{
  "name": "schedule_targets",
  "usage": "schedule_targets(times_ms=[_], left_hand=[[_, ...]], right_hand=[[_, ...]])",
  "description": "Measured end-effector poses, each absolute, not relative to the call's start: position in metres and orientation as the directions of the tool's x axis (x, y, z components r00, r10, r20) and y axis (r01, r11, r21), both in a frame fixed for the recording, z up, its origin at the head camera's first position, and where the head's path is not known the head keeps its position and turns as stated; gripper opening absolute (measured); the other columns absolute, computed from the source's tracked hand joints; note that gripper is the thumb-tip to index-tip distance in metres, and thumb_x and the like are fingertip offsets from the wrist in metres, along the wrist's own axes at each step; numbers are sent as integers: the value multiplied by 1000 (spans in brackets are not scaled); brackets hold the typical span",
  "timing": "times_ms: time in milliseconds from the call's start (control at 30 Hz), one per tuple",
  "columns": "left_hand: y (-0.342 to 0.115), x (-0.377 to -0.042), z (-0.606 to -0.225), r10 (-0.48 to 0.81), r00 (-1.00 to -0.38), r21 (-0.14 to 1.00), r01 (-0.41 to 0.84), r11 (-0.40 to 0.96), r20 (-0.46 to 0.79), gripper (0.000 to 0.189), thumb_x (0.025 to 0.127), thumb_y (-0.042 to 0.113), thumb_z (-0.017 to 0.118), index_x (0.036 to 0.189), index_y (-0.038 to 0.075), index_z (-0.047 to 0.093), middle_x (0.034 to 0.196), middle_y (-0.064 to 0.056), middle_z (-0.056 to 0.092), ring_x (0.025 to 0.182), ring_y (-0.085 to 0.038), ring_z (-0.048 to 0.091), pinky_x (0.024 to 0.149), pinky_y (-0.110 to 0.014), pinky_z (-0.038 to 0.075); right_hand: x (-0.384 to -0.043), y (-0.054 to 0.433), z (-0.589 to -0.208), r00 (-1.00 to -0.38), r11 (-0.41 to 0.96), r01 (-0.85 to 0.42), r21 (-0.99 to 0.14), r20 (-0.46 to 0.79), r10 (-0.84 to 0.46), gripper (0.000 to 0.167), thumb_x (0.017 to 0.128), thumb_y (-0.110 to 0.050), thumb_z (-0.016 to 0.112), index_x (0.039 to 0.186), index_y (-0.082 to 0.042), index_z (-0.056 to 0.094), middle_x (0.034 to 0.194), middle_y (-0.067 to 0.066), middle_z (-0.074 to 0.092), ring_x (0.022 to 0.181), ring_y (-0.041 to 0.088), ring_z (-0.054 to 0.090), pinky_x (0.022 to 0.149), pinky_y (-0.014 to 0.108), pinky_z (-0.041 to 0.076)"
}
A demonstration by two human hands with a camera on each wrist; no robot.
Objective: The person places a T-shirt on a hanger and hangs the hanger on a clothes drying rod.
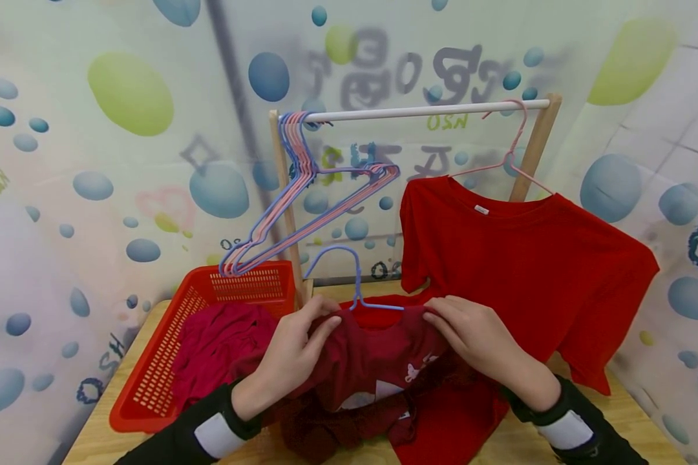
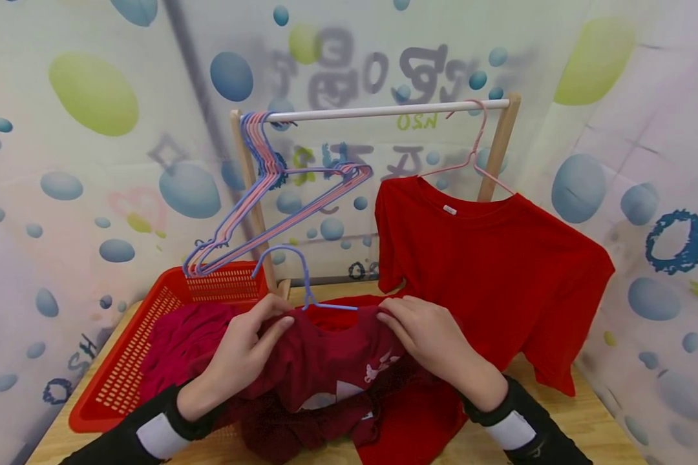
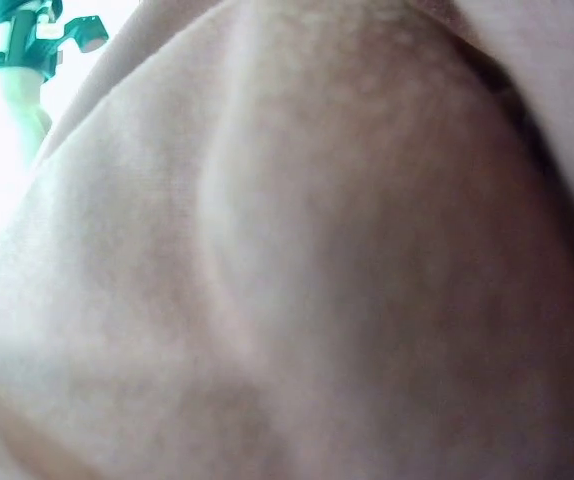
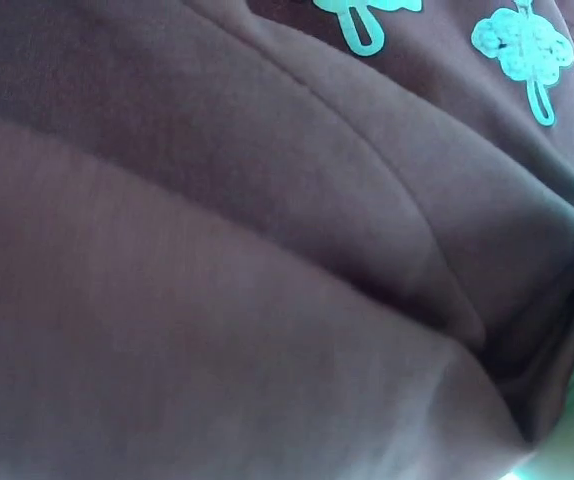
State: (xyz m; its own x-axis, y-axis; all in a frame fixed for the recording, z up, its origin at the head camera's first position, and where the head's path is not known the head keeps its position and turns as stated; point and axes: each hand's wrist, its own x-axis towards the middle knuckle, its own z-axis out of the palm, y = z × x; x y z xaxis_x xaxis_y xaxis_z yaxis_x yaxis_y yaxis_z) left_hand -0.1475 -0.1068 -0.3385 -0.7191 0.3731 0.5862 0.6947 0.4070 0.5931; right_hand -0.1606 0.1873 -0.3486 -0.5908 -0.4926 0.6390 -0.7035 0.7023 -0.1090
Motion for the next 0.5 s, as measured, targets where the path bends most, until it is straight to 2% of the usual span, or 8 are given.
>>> schedule_targets(times_ms=[200, 500], left_hand=[[-103, -149, -338, 375, -707, 587, 707, 394, 600, 8, 96, 16, 54, 104, 16, 58, 87, 7, 64, 70, -5, 53, 64, -21, 44], [-98, -150, -336, 382, -700, 591, 714, 376, 603, 9, 97, 16, 53, 104, 16, 58, 85, 6, 64, 66, -5, 49, 60, -20, 42]], right_hand=[[-161, 182, -346, -583, 696, -710, -110, 647, -492, 13, 85, -11, 69, 95, -17, 63, 84, -7, 66, 72, 3, 59, 63, 25, 52], [-163, 175, -342, -577, 675, -726, -130, 650, -495, 4, 90, -15, 64, 94, -16, 63, 83, -7, 65, 72, 3, 58, 63, 25, 52]])
